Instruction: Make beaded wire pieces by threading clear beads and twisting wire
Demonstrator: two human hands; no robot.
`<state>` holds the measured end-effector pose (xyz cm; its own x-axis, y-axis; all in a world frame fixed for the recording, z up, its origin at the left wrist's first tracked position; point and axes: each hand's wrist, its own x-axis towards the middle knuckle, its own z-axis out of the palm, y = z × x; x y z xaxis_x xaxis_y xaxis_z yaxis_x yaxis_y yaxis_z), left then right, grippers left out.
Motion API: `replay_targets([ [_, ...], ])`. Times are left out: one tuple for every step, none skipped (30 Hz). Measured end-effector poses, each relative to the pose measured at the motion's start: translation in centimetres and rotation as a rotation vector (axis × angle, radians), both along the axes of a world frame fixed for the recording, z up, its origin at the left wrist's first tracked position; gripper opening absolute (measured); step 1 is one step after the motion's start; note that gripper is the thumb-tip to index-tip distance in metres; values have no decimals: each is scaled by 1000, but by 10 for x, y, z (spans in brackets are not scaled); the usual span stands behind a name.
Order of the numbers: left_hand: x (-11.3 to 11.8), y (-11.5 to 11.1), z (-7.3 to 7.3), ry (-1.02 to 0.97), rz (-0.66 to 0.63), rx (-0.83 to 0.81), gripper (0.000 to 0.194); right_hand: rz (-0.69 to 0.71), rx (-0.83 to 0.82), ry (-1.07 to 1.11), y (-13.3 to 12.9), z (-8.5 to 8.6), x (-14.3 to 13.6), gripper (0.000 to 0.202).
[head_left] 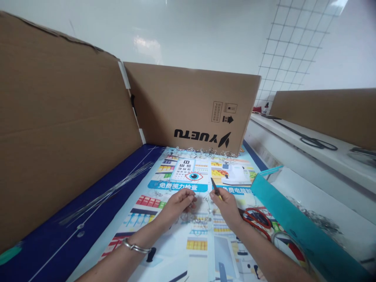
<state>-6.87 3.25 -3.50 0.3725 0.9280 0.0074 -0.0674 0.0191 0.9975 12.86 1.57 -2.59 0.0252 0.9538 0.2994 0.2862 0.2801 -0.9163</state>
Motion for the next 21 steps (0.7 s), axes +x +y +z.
replay_targets([
  [0, 0, 0, 9, 0, 6, 26, 0, -9, 14, 0, 0, 0, 22],
  [0, 0, 1, 20, -1, 14, 27, 1, -17, 26, 1, 0, 0, 22],
  [0, 0, 1, 32, -2, 24, 27, 2, -25, 34, 1, 0, 0, 22],
  [0, 0, 1, 44, -3, 34, 28, 3, -31, 41, 1, 0, 0, 22],
  [1, 0, 1, 54, -1, 42, 28, 3, -36, 45, 1, 0, 0, 22],
  [1, 0, 1, 60, 2, 48, 29, 4, -41, 48, 1, 1, 0, 22],
  [1, -1, 1, 61, 5, 53, 30, 7, -45, 51, 1, 2, 0, 22],
  [1, -1, 1, 57, 8, 58, 30, 12, -51, 52, 1, 2, 0, 22],
  [1, -1, 1, 47, 13, 59, 31, 16, -56, 51, 0, 3, -1, 21],
  [1, -1, 1, 34, 16, 58, 31, 18, -59, 48, 0, 3, -1, 20],
  [1, -1, 2, 22, 20, 55, 32, 21, -59, 42, 0, 3, -1, 20],
  [1, -1, 2, 10, 25, 52, 33, 25, -56, 33, -1, 3, -1, 20],
  [1, -2, 3, 1, 28, 51, 33, 27, -52, 25, -1, 3, -1, 19],
  [1, -2, 3, -3, 30, 52, 34, 28, -46, 15, -1, 3, -1, 19],
  [1, -3, 4, -3, 32, 57, 34, 28, -38, 6, -1, 2, 0, 20],
  [1, -3, 5, -1, 33, 63, 34, 26, -32, -2, -1, 2, 0, 20],
  [1, -4, 5, 0, 35, 68, 34, 24, -27, -7, -1, 2, 0, 20],
  [1, -4, 6, 3, 36, 72, 34, 21, -25, -9, -1, 1, 1, 20],
  [1, -4, 6, 5, 36, 74, 34, 21, -24, -9, 0, 1, 1, 20],
  [1, -4, 7, 8, 34, 76, 34, 21, -25, -9, 0, 1, 1, 21],
  [1, -4, 7, 10, 30, 78, 34, 19, -27, -8, 0, 1, 1, 21],
])
